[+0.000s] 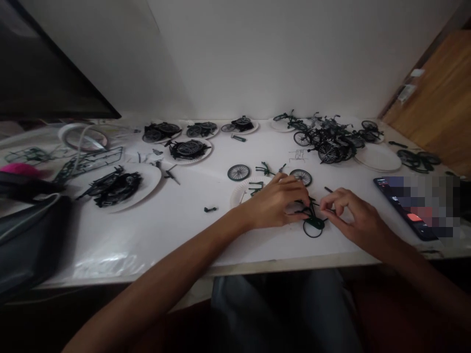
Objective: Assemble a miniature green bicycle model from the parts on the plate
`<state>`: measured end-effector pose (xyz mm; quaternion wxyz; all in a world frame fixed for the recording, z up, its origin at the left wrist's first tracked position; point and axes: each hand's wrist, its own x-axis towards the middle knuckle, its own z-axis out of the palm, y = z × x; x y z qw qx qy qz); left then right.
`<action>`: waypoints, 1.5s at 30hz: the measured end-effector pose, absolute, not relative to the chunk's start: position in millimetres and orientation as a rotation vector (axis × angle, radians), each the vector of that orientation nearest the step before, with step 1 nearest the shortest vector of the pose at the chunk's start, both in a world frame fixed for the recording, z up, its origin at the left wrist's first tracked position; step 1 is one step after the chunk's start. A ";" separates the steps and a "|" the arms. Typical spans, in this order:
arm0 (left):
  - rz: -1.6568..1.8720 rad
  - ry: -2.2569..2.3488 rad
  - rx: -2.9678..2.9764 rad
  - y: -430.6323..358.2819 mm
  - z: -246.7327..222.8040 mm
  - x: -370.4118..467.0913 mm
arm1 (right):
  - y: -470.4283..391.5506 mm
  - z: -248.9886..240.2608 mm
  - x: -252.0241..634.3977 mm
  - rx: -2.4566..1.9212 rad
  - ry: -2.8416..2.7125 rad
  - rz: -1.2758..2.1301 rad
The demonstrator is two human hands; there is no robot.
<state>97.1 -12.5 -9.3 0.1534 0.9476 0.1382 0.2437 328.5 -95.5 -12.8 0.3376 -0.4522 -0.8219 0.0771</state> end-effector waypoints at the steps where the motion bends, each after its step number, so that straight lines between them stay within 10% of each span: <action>1: 0.670 0.359 2.711 -13.6 -9.6 97.7 | -102.0 -11.4 329.5 -1.148 -2.211 0.178; 27: 0.578 0.239 2.638 -7.9 -19.1 99.9 | -113.0 -1.6 318.3 -0.904 -2.682 -0.307; 45: 0.530 0.190 2.492 -8.6 -19.2 103.4 | -79.7 -37.5 363.8 -1.689 -2.236 -0.350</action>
